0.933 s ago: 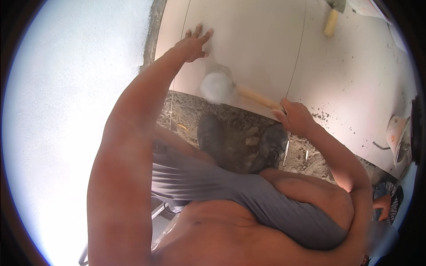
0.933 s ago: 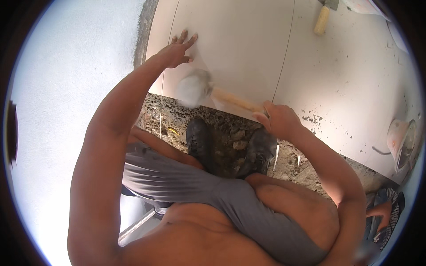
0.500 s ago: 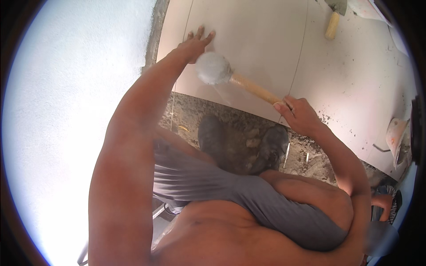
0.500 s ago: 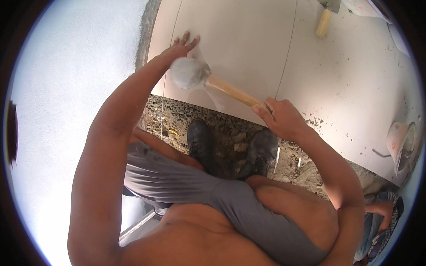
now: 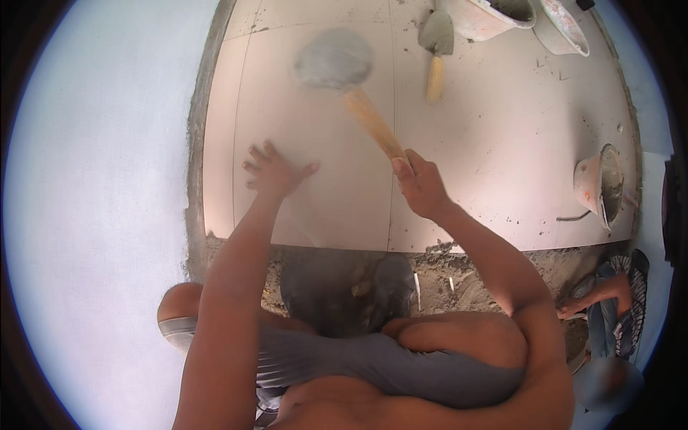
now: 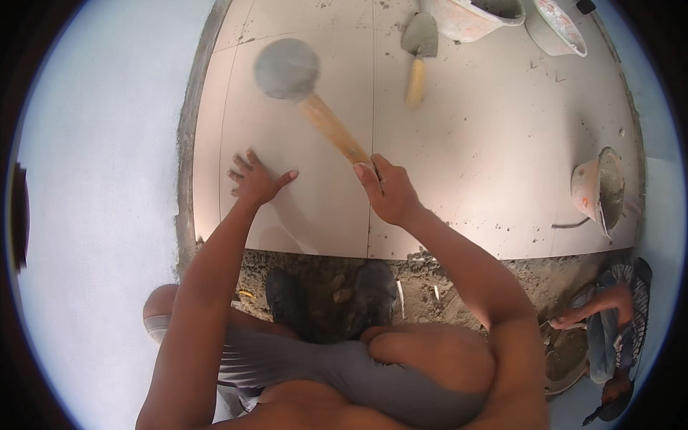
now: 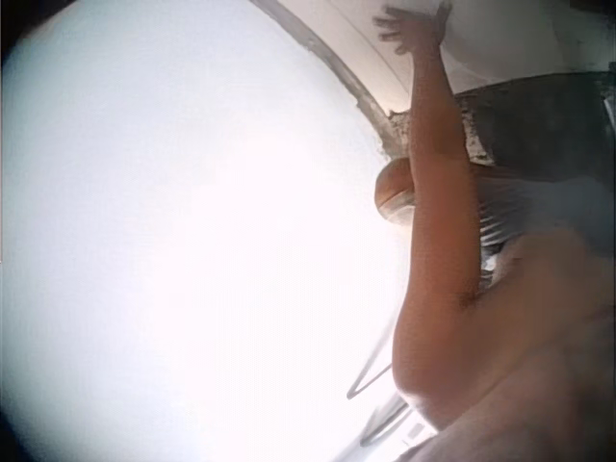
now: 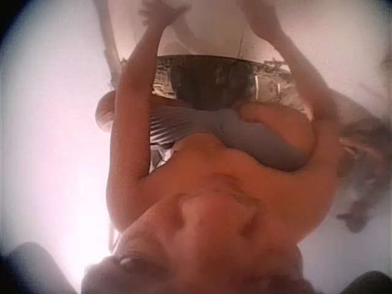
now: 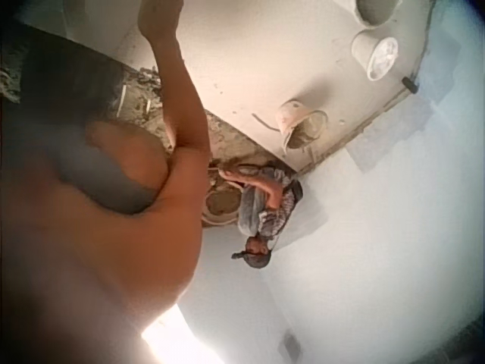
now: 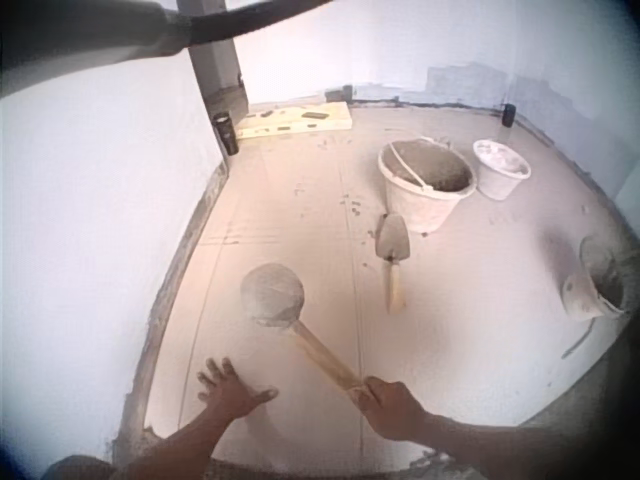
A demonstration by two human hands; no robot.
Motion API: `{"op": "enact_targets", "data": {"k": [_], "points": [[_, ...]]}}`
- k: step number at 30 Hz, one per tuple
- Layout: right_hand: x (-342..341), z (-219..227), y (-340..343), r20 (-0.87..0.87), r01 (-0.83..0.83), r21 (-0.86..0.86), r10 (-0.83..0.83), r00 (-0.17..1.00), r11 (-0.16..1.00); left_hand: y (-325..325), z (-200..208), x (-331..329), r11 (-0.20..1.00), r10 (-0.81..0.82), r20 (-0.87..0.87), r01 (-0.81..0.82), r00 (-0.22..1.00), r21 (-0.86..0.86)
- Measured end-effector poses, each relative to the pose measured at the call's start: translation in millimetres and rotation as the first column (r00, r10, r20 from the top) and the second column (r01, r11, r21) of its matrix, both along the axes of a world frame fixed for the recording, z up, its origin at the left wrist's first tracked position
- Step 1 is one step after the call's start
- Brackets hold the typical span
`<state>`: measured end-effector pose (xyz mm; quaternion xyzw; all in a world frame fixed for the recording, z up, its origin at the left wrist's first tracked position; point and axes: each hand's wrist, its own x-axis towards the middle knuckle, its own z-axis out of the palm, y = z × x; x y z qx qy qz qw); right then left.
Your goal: The person spreads cement on the floor using a trowel, places a large tile, and taps it with a rubber mallet to secure it. The person also uses a straight edge to level the cement and adjusts the tile position.
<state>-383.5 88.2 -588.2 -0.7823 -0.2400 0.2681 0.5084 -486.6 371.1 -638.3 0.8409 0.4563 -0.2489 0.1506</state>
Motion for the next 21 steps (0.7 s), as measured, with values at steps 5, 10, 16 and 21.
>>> {"op": "enact_targets", "data": {"k": [5, 10, 16, 21], "points": [[58.9, -11.5, 16.8, -0.052, -0.062, -0.373, 0.046, 0.998, 0.926, -4.3, -1.2, 1.7, 1.000, 0.017, 0.023, -0.016, 1.000, -0.020], [55.0, -15.2, 27.2, 0.215, 0.120, -0.069, -0.103, 0.971, 0.990, -10.8, 1.4, 8.4, 0.998, 0.055, 0.006, -0.055, 0.998, -0.028], [86.1, 2.1, 58.7, -0.038, 0.025, -0.393, -0.043, 0.998, 0.919, -1.2, -15.2, -7.4, 0.999, 0.047, 0.039, -0.048, 0.998, 0.012], [56.4, -5.7, 44.4, 0.237, 0.033, -0.012, -0.029, 0.971, 0.999, -2.3, -30.8, -52.4, 0.979, 0.102, 0.229, -0.138, 0.968, 0.149]]}}
